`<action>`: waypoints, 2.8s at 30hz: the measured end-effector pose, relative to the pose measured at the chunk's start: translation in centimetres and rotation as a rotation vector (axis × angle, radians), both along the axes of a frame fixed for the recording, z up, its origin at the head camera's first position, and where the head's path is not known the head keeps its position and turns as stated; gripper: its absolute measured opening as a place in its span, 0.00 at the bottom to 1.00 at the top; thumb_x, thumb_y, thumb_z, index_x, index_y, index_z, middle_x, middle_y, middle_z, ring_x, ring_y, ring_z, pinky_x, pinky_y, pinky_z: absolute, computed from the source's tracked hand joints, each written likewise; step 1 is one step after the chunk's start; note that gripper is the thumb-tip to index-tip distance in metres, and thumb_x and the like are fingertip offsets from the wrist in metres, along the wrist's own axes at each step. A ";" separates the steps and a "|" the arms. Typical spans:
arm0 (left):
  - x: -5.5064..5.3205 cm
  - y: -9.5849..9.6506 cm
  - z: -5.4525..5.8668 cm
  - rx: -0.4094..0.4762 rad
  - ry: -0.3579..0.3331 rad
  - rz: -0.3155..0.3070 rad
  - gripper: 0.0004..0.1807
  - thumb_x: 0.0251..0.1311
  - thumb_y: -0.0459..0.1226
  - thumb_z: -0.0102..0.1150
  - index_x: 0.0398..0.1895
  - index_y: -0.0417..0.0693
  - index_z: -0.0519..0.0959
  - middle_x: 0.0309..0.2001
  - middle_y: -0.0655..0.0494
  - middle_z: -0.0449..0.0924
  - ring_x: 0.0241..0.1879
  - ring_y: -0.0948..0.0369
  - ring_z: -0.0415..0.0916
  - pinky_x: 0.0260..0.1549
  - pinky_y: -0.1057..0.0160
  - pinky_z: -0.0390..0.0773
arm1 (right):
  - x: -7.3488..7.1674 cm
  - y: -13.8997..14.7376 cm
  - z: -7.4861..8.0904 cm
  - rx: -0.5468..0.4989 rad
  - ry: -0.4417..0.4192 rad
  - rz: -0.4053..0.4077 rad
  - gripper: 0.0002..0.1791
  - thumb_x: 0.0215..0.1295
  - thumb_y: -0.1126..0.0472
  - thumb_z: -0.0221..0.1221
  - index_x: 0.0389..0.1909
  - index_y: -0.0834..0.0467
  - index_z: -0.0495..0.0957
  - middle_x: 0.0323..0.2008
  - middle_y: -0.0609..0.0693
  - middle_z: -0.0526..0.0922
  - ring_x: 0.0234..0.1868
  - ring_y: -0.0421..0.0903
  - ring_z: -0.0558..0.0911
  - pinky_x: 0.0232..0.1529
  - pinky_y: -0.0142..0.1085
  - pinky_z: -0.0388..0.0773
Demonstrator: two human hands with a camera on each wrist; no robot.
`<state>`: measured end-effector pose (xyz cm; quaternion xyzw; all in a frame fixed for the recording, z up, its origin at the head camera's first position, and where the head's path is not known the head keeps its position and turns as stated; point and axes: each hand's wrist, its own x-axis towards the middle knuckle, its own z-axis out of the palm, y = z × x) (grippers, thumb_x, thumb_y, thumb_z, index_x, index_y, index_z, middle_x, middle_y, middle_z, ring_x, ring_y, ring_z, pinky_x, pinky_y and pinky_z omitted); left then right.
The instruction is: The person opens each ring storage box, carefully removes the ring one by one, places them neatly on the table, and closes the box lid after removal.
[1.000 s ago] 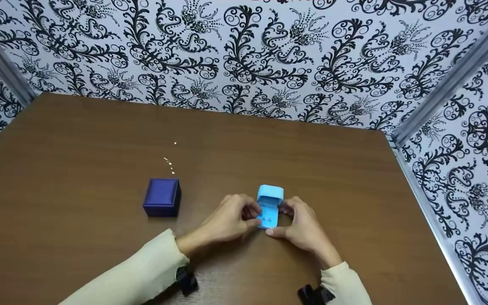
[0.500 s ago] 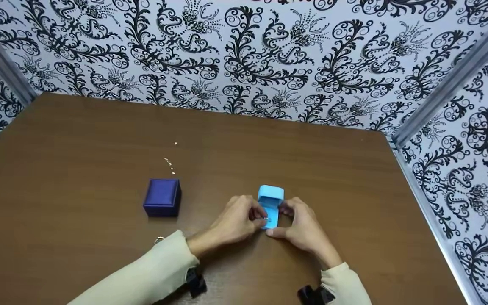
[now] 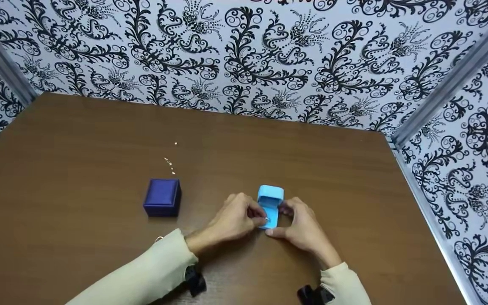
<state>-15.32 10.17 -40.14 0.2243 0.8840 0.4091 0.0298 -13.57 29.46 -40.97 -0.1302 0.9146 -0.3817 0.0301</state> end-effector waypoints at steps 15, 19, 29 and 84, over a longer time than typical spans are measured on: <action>0.2 -1.0 1.3 0.081 -0.022 0.010 0.02 0.50 0.37 0.68 0.24 0.54 0.87 0.25 0.69 0.80 0.25 0.72 0.71 0.22 0.74 0.70 | 0.0 -0.1 0.0 -0.010 0.013 0.006 0.29 0.38 0.56 0.76 0.40 0.65 0.77 0.36 0.51 0.77 0.40 0.48 0.75 0.43 0.37 0.72; 0.4 -1.9 1.9 0.104 -0.006 0.005 0.03 0.50 0.36 0.68 0.23 0.54 0.86 0.24 0.71 0.80 0.26 0.74 0.72 0.24 0.75 0.70 | 0.0 0.0 0.0 0.006 0.015 0.009 0.29 0.39 0.55 0.76 0.41 0.65 0.76 0.38 0.51 0.77 0.41 0.48 0.76 0.43 0.37 0.73; 1.7 -3.9 2.8 0.052 0.007 -0.050 0.04 0.47 0.34 0.68 0.21 0.55 0.86 0.21 0.72 0.79 0.23 0.72 0.70 0.25 0.72 0.70 | 0.1 0.0 -0.1 0.005 0.034 -0.003 0.29 0.38 0.54 0.76 0.40 0.65 0.77 0.36 0.51 0.77 0.40 0.47 0.75 0.42 0.37 0.72; 4.4 -4.5 1.1 -0.238 -0.054 -0.149 0.09 0.38 0.36 0.73 0.11 0.56 0.81 0.11 0.71 0.74 0.17 0.68 0.70 0.24 0.68 0.71 | 0.1 0.0 -0.1 0.024 0.029 -0.007 0.31 0.38 0.52 0.76 0.41 0.65 0.77 0.37 0.51 0.77 0.41 0.48 0.76 0.43 0.38 0.73</action>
